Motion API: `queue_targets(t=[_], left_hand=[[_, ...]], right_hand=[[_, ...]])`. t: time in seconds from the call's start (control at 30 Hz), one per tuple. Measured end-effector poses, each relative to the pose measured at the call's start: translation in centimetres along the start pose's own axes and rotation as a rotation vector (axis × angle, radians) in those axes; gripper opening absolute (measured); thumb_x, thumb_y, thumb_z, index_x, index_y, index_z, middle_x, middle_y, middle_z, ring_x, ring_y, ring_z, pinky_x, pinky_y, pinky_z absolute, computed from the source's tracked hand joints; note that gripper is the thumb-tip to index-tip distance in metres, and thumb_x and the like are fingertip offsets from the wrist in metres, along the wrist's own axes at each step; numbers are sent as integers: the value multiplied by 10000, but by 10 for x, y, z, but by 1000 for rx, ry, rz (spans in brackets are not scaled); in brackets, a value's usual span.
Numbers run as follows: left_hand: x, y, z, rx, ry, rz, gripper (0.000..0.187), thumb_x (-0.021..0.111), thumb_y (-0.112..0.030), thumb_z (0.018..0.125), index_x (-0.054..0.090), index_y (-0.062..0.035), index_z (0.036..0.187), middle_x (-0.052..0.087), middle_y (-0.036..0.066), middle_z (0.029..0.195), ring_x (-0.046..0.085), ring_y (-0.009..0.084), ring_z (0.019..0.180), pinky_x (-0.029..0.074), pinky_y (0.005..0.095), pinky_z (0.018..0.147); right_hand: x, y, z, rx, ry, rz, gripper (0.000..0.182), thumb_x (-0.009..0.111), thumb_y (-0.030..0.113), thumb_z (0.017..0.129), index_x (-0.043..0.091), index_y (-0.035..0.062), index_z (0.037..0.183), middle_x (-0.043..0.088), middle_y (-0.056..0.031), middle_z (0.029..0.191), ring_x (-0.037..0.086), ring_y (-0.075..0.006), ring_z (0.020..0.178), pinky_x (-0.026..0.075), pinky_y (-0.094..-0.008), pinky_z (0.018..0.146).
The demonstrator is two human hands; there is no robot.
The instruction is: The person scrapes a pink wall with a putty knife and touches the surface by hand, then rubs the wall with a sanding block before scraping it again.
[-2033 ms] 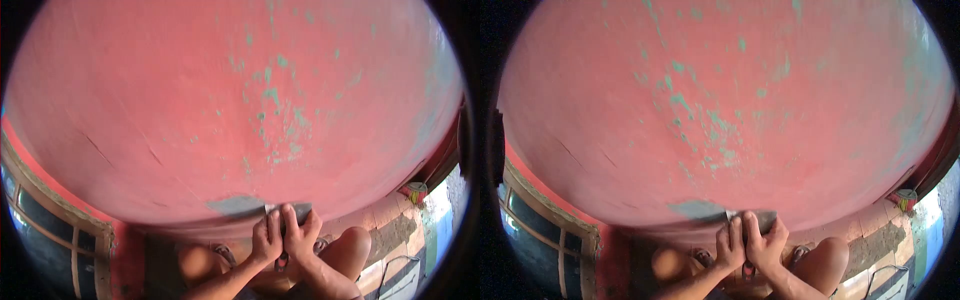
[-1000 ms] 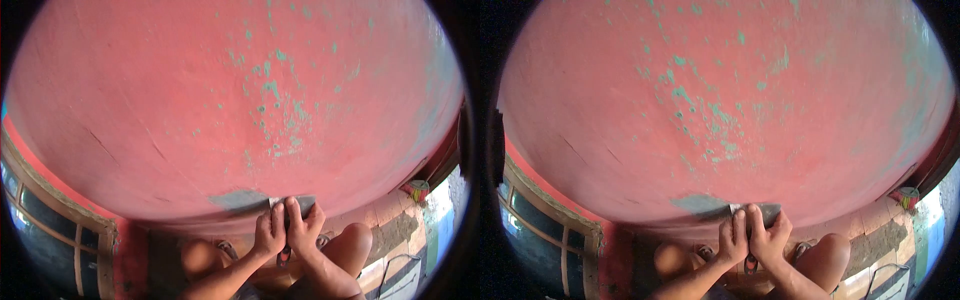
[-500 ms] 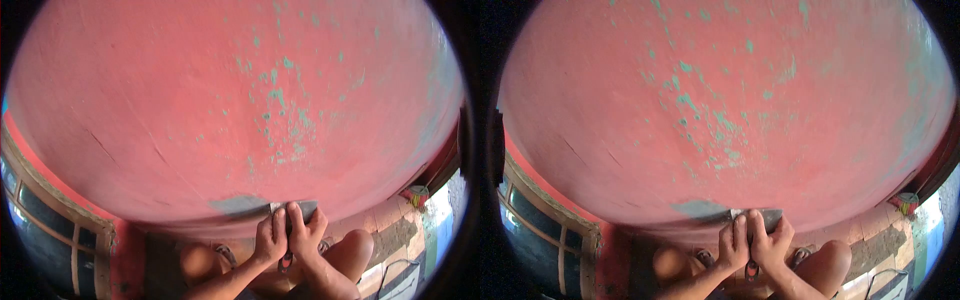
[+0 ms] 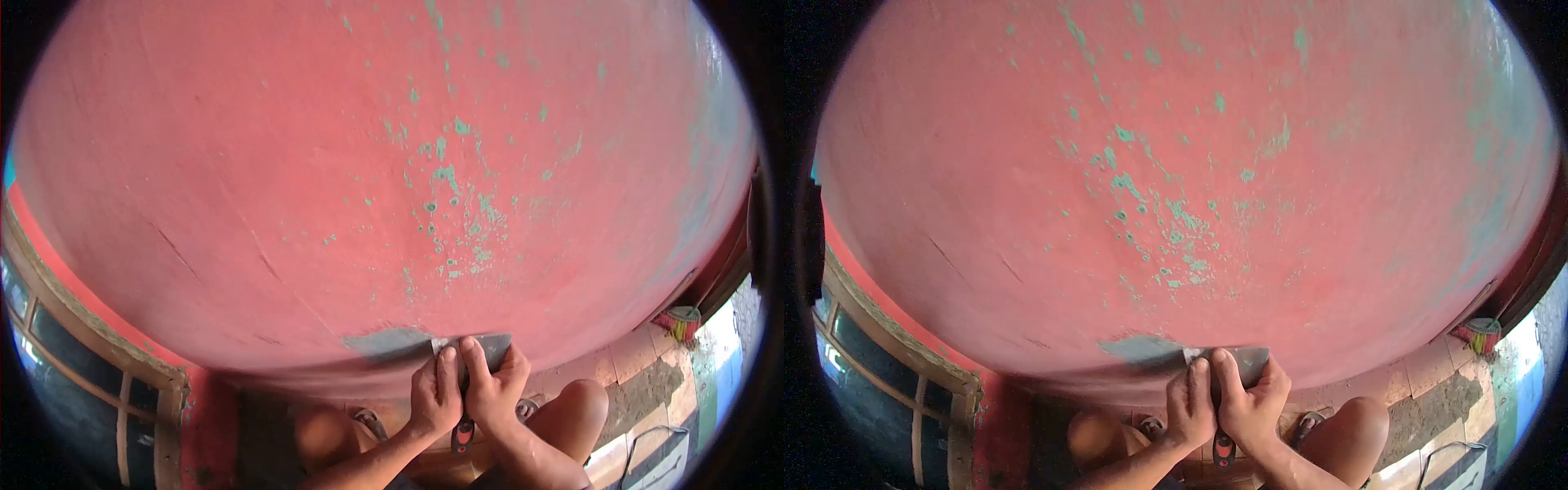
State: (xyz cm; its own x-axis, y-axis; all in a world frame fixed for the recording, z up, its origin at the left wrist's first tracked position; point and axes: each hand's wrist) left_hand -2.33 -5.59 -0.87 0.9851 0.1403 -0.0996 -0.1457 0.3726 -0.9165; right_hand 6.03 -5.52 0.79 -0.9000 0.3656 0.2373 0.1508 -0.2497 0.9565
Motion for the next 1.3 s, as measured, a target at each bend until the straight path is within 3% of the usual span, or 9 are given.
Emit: queue_targets(t=[0.1, 0.3, 0.47, 0.57, 0.63, 0.77, 0.87, 1.03, 1.3], left_hand=[[-3, 16, -16, 80, -17, 250, 310, 420, -213, 1057, 582, 27, 946, 612, 200, 741, 649, 268, 694, 460, 379, 586], [-13, -7, 5, -104, 115, 42, 289, 421, -195, 1050, 596, 32, 1018, 610, 255, 803, 656, 390, 772, 469, 397, 609], [-8, 28, -13, 10, 71, 101, 276, 438, -182, 1042, 608, 34, 1052, 634, 275, 898, 635, 452, 869, 498, 419, 682], [-7, 10, -6, 20, 33, 127, 286, 444, -191, 1045, 619, 35, 1050, 645, 270, 911, 654, 425, 873, 504, 385, 696], [-15, -12, 5, -207, 122, 136, 314, 436, -211, 1054, 629, 36, 1031, 646, 258, 869, 682, 360, 844, 496, 377, 689], [0, 14, -5, 47, 13, 5, 327, 440, -217, 1056, 587, 31, 902, 593, 235, 721, 648, 317, 674, 439, 406, 575], [-13, 0, 2, -101, 120, 152, 326, 439, -218, 1057, 616, 40, 963, 632, 241, 773, 685, 310, 734, 477, 392, 602], [4, 5, 1, 92, -7, 29, 330, 441, -202, 1055, 569, 25, 854, 588, 224, 699, 628, 329, 640, 424, 395, 552], [-4, 6, -1, -65, 97, 33, 338, 447, -228, 1061, 582, 30, 888, 571, 188, 684, 566, 179, 642, 444, 366, 584]], right_hand=[[-3, 0, -8, 5, -13, -85, 167, 698, 118, 908, 649, -40, 888, 651, -3, 765, 541, -61, 709, 469, -250, 632], [6, 7, 1, -35, -32, -61, 190, 689, 127, 905, 627, -46, 855, 624, -8, 730, 515, -57, 697, 453, -251, 620], [2, -7, -11, -46, -76, -129, 204, 688, 140, 908, 622, -40, 840, 610, 0, 729, 516, -70, 706, 453, -257, 626], [4, -2, -3, 3, -29, -5, 172, 687, 119, 916, 639, -39, 869, 643, -6, 766, 542, -66, 730, 471, -255, 650], [3, 7, 0, 5, 8, 11, 151, 687, 98, 919, 653, -49, 910, 677, -29, 803, 571, -70, 751, 490, -249, 681], [0, -15, -10, -6, -77, 20, 156, 698, 103, 911, 655, -47, 906, 666, -20, 765, 554, -63, 725, 487, -248, 657], [0, 9, 0, 38, 1, 7, 156, 698, 103, 910, 657, -47, 906, 668, -22, 769, 556, -62, 729, 486, -248, 657], [0, -11, -7, 27, -92, 83, 163, 696, 107, 913, 649, -46, 882, 659, -5, 767, 539, -50, 714, 472, -241, 632], [-1, -10, -6, 32, -93, 42, 176, 699, 120, 914, 653, -50, 899, 665, -7, 780, 545, -56, 731, 476, -244, 650]])
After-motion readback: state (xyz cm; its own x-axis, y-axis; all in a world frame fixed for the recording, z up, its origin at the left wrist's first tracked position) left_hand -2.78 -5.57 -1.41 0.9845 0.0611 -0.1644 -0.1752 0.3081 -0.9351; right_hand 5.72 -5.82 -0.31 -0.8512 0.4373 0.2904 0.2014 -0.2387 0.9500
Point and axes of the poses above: each hand's wrist, its own z-axis towards the middle knuckle, its own x-axis out of the palm, y = z × x
